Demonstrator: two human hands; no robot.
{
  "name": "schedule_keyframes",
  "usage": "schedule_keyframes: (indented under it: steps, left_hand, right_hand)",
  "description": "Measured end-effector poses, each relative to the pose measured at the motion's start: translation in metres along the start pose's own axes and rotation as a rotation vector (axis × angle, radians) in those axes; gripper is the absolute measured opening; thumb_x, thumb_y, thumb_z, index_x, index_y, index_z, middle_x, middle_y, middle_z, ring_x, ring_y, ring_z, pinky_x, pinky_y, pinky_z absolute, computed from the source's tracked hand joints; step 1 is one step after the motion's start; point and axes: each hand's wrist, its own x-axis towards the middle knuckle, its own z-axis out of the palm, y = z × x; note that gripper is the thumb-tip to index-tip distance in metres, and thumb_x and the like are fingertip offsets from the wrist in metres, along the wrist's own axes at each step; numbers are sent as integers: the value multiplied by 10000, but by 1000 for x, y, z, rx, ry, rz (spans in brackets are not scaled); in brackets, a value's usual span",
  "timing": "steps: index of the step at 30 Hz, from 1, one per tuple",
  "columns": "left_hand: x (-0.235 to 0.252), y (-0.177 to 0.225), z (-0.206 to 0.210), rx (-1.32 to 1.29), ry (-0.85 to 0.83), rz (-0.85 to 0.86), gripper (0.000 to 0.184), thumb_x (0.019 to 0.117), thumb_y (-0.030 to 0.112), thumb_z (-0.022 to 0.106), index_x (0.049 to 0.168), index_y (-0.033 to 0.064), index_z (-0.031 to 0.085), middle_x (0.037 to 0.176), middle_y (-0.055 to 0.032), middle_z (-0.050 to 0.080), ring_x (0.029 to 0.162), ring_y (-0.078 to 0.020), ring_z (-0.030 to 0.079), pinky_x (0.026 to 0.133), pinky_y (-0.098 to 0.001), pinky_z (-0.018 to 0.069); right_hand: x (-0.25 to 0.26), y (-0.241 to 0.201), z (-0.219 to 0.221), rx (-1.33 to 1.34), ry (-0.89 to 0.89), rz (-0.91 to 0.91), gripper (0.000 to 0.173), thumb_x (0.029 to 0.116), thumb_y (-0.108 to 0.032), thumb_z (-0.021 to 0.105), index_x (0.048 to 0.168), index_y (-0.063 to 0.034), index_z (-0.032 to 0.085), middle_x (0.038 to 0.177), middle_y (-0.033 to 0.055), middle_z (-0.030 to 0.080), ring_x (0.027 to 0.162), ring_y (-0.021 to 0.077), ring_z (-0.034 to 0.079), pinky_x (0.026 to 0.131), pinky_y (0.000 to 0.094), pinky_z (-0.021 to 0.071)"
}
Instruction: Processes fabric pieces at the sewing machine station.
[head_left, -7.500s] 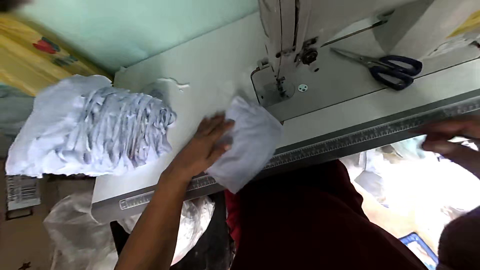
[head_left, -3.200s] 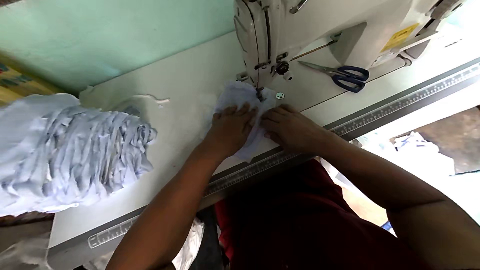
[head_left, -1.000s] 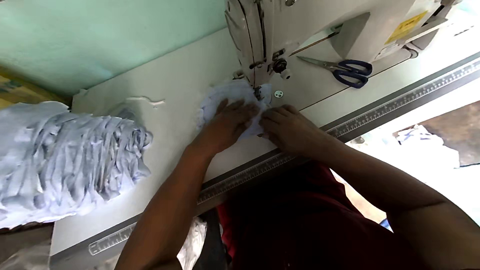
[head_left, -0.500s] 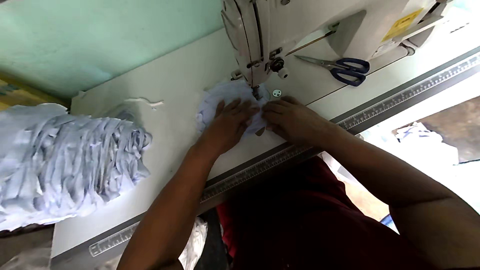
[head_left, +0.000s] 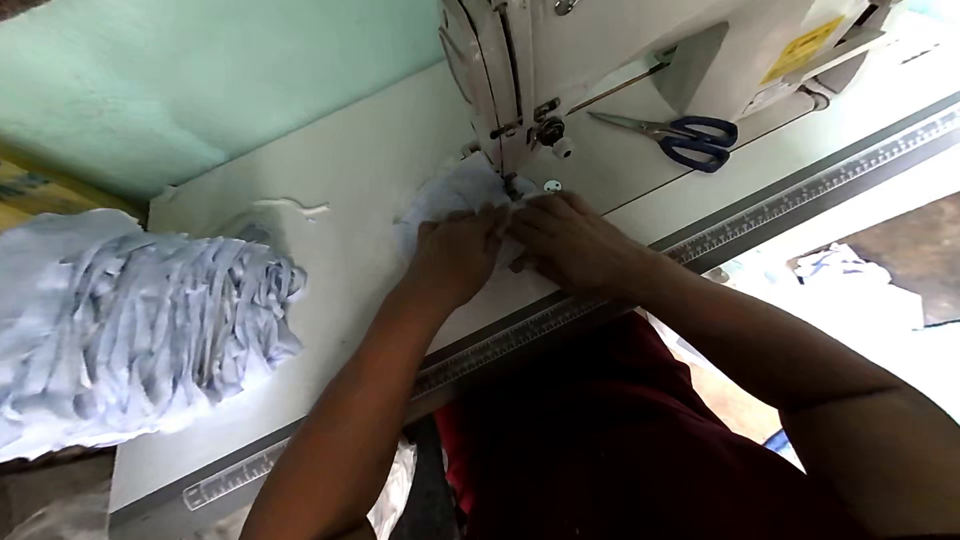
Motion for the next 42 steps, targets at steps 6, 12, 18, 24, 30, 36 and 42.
schedule_keyframes:
  steps: [6,12,18,24,30,36,42]
  left_hand:
    - [2,-7,1,73,-18,81,407,1075,231,506,1473,181,576,1449,-182,553,1307,-434,519,1003,-633,450]
    - [2,-2,1,87,5,89,429,1070,276,535,1461,104,577,1283,-216,605,1216,-414,564,988,-536,506]
    - [9,3,-6,139,-45,79,398,1048,144,542,1436,68,589,1226,-224,620,1197,-408,581,997,-532,502]
    - [15,-29,6,56,82,281,433,1087,299,430,1393,62,623,1601,-161,420,1515,-382,323,1237,-594,211]
    - [5,-49,17,4,78,300,506,1106,359,337,1535,135,486,1595,-133,440,1498,-313,381,1240,-533,255]
    - [2,-34,18,70,107,218,473,1101,316,364,1522,155,509,1588,-149,444,1465,-366,418,1183,-587,324]
    - [-2,-35,13,125,100,163,510,1111,397,317,1524,170,512,1590,-75,462,1389,-387,483,1060,-628,391]
  right_hand:
    - [1,6,-1,28,-61,22,345,1043,-285,530,1258,-61,680,1300,145,662,1265,355,597,1131,574,390]
    - [1,14,-5,8,-83,85,406,1066,-339,487,1310,-64,658,1409,133,621,1332,352,559,1158,600,341]
    - [-5,-26,1,62,-10,-41,426,1017,-327,550,1325,-51,651,1342,147,647,1298,335,579,1115,562,418]
    - [-10,-16,-1,66,6,-40,357,1047,-363,487,1087,-85,708,1118,107,687,1156,314,639,1080,581,438]
    - [-10,-1,-10,66,-57,37,417,1063,-382,459,1161,-49,690,1265,150,669,1289,355,588,1136,626,365]
    - [0,-29,3,15,24,44,439,1040,-370,521,1311,-51,652,1308,170,657,1309,374,570,1128,628,375]
    - [-3,-15,1,-5,4,35,408,1061,-382,454,1137,-67,702,1187,152,680,1225,374,618,1106,667,374]
